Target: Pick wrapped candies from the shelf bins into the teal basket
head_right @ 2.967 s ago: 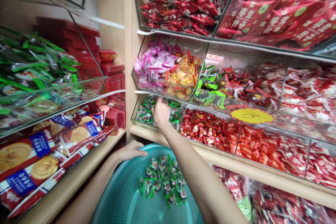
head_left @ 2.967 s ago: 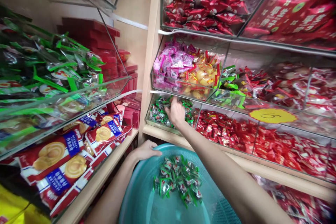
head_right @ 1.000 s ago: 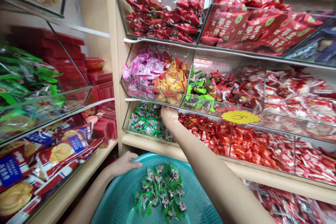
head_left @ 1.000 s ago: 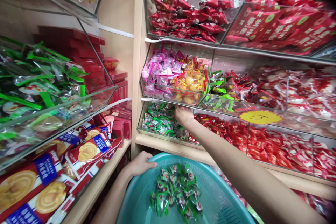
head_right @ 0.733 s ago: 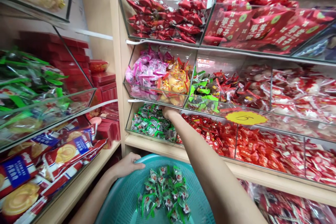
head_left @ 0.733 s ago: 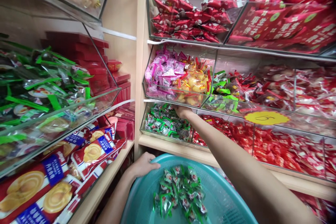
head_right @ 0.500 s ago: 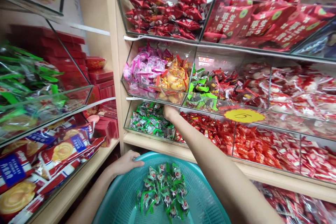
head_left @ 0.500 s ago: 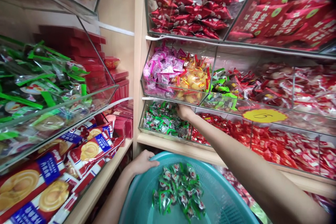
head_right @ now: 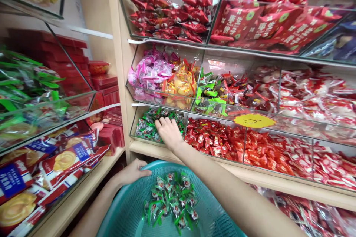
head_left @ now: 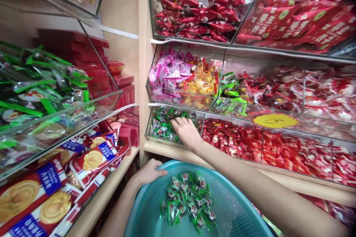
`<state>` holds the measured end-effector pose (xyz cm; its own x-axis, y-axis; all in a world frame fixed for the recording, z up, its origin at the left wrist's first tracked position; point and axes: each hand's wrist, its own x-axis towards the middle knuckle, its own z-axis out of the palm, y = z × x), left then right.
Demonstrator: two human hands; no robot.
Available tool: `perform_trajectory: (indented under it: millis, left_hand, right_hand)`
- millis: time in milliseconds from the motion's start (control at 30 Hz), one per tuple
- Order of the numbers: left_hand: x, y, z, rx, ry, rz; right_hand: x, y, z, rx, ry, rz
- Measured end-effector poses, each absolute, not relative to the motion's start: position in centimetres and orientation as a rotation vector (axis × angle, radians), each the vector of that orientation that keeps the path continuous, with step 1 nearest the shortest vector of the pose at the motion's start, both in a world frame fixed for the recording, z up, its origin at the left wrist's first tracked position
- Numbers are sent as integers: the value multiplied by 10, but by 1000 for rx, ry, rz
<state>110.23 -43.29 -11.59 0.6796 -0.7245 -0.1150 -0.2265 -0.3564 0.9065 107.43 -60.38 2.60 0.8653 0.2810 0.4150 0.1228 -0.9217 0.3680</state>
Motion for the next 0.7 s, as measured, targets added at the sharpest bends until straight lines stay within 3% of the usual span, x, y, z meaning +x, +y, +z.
perform_trajectory:
  millis: [300,433,700]
  left_hand:
    - [1104,-433,-120,1932,-748,-622]
    - [1105,-432,-121,1936,-766,-621]
    - [1103,-433,-120,1880,-732,-664]
  right_hand:
    - [1060,-608,-2,2724,435,742]
    - [1059,-615,14,2822,407,697]
    - [1111,-634,62,2959,-222,383]
